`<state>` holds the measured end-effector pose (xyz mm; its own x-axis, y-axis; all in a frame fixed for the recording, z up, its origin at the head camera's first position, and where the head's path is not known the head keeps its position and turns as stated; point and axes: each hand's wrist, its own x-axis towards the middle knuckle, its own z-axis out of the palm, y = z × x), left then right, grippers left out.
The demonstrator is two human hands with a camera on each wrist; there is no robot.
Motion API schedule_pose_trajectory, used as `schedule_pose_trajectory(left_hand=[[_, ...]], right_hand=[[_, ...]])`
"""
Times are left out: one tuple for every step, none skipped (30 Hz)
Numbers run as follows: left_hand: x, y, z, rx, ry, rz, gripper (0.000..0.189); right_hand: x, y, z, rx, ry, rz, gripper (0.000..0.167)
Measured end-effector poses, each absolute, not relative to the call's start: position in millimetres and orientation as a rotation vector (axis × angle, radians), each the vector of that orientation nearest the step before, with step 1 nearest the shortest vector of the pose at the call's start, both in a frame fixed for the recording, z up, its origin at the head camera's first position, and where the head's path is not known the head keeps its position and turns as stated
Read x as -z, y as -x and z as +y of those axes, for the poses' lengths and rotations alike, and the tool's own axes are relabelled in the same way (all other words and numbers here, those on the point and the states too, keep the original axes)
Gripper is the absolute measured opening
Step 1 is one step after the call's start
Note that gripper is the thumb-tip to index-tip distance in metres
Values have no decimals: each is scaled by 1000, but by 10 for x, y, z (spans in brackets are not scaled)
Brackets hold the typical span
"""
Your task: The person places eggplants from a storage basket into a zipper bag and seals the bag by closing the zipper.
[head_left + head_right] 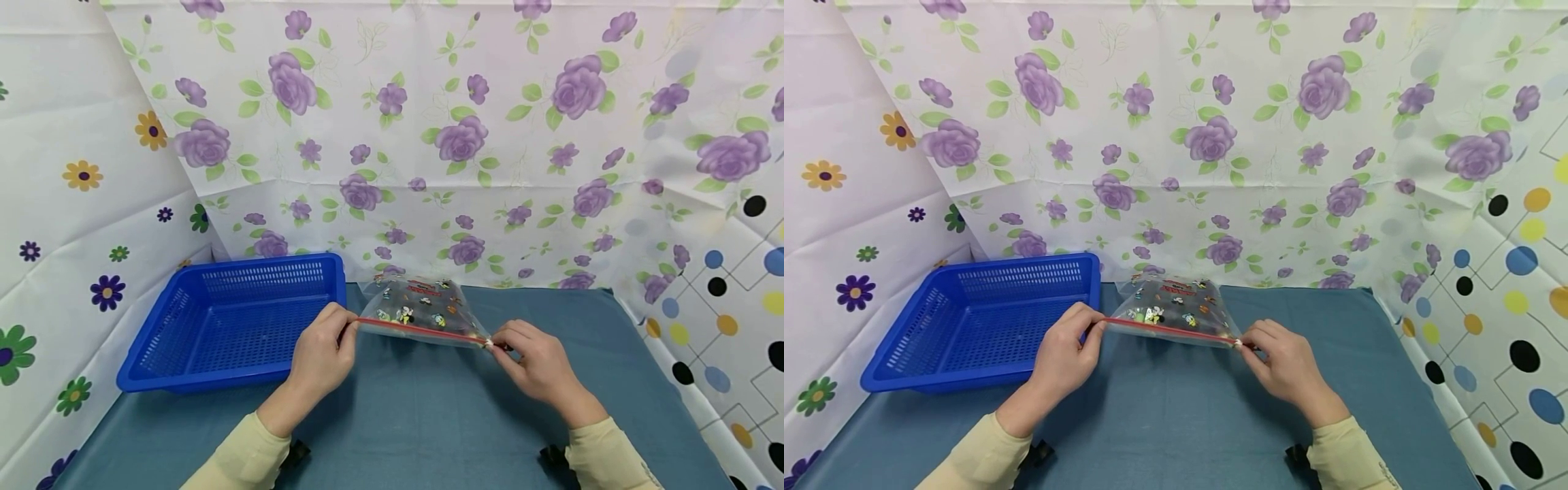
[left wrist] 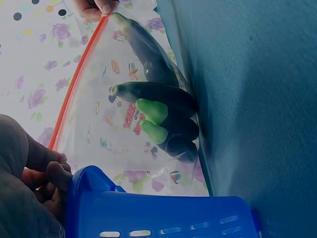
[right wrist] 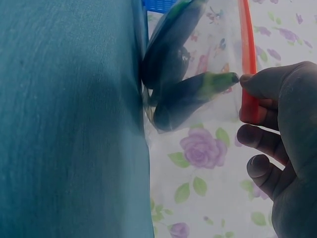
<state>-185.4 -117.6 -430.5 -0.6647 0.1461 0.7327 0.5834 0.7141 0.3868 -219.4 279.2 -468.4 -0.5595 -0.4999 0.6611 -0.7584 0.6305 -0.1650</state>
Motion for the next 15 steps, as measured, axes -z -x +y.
schedule_pose_trajectory(left_hand=[[4306, 1855, -1179, 809, 548, -2221, 5], [4306, 1857, -1181, 810, 546, -2221, 5], [4306, 1859, -1183, 810, 544, -2220, 5], [4308, 1861, -1186, 810, 543, -2218, 5], [4309, 1864, -1188, 810, 543, -2216, 5], [4311, 1867, -1189, 810, 543, -2214, 5], [4313, 1870, -1190, 808, 542, -2212, 5], [4314, 1872, -1191, 809, 543, -2209, 5], [4315, 1874, -1192, 808, 543, -2208, 5], [4316, 1876, -1192, 808, 543, -2207, 5], [4316, 1878, -1192, 808, 544, -2206, 5], [4317, 1879, -1192, 808, 544, -2204, 5], [4319, 1880, -1193, 809, 545, -2202, 5], [4319, 1881, -1194, 810, 546, -2201, 5], [4319, 1882, -1195, 811, 546, -2201, 5]], right_hand=[[4682, 2194, 2795, -596, -978, -2282, 20], [4680, 2194, 2800, -598, -976, -2282, 20], [4677, 2194, 2805, -600, -973, -2284, 20], [4675, 2193, 2809, -599, -969, -2289, 19], [4671, 2193, 2814, -599, -968, -2289, 19], [4670, 2195, 2818, -596, -969, -2287, 19], [4668, 2196, 2822, -593, -971, -2284, 19], [4667, 2197, 2826, -588, -974, -2280, 19], [4667, 2200, 2829, -585, -978, -2274, 19], [4668, 2202, 2833, -582, -982, -2266, 20], [4667, 2204, 2836, -578, -986, -2260, 20], [4668, 2207, 2840, -576, -988, -2255, 20], [4670, 2209, 2845, -577, -989, -2252, 20], [4670, 2211, 2848, -577, -988, -2251, 20], [4671, 2212, 2851, -580, -988, -2249, 20]])
